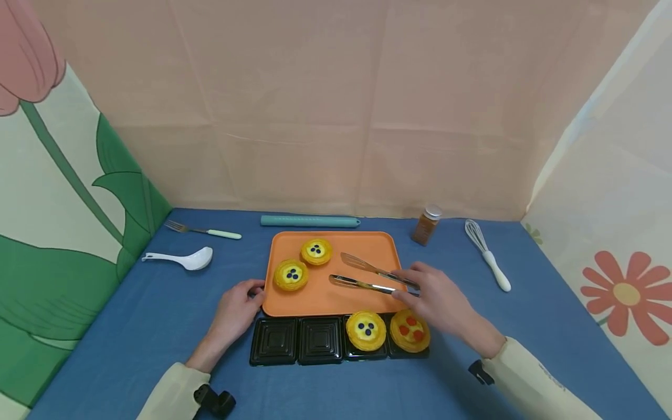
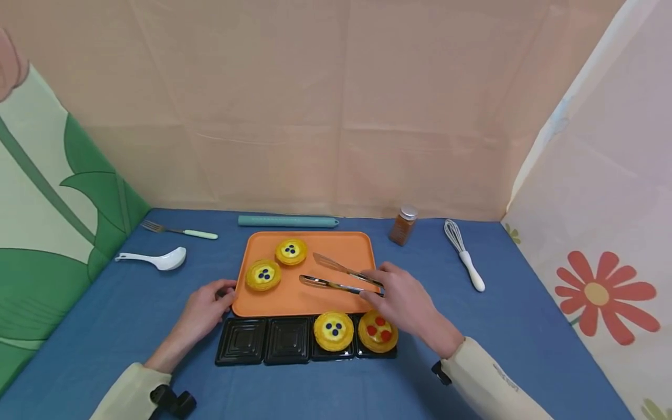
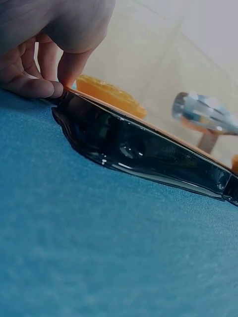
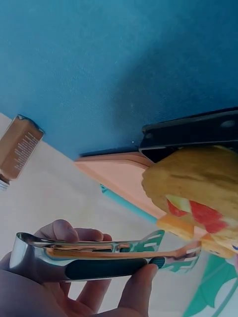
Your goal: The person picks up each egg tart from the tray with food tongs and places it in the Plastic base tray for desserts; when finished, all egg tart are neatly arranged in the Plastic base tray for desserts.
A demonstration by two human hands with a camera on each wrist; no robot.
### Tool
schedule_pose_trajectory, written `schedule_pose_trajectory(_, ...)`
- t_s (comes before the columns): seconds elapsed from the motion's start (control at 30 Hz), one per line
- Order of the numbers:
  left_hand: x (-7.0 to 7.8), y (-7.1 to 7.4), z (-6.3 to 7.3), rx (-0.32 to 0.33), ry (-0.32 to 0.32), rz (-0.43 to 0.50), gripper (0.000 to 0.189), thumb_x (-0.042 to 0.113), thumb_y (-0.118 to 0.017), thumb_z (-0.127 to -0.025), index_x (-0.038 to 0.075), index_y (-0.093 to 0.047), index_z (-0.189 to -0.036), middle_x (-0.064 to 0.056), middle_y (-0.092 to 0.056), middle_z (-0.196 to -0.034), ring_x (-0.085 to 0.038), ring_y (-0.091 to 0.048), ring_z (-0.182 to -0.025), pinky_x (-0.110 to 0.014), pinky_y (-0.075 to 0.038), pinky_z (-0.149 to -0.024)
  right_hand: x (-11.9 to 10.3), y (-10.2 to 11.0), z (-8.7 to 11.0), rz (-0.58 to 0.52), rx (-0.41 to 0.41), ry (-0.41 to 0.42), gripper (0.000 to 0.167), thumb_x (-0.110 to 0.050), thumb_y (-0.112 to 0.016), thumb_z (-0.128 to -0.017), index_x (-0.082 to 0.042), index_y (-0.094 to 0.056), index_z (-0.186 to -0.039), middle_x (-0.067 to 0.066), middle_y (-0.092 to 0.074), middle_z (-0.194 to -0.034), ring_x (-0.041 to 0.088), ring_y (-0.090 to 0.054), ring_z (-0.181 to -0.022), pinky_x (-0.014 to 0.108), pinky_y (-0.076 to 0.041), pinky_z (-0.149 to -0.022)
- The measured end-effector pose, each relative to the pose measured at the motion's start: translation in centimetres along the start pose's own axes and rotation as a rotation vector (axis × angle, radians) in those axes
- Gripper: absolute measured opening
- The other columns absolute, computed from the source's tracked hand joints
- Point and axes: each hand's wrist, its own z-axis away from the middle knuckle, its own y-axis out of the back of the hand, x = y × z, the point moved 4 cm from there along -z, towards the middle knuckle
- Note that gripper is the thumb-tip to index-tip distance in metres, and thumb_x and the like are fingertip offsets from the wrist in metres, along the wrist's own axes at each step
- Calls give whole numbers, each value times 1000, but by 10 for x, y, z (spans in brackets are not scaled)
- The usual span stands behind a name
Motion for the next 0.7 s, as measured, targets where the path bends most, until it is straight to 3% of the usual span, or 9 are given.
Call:
schedule_pose_trajectory(0.53, 0, 0, -2, 8, -11, -44, 34, 12, -56, -100, -7, -63, -127, -12, -64, -101, -20, -54, -73, -34, -44, -63, 5, -15, -31, -27, -49, -17, 39, -29, -77, -91, -8, -73, -124, 5, -61, -95, 14, -49, -71, 30, -43, -58)
schedule_pose_trajectory(0.7, 0, -1, -2, 9, -12, -53, 34, 12, -56, -100, -6, -64, -127, -11, -65, -101, -20, -54, -74, -34, -44, -64, 8, -19, -41, -30, -86, -48, 38, -29, -77, -92, -8, -73, -123, 7, -66, -103, 17, -55, -79, 33, -49, -64)
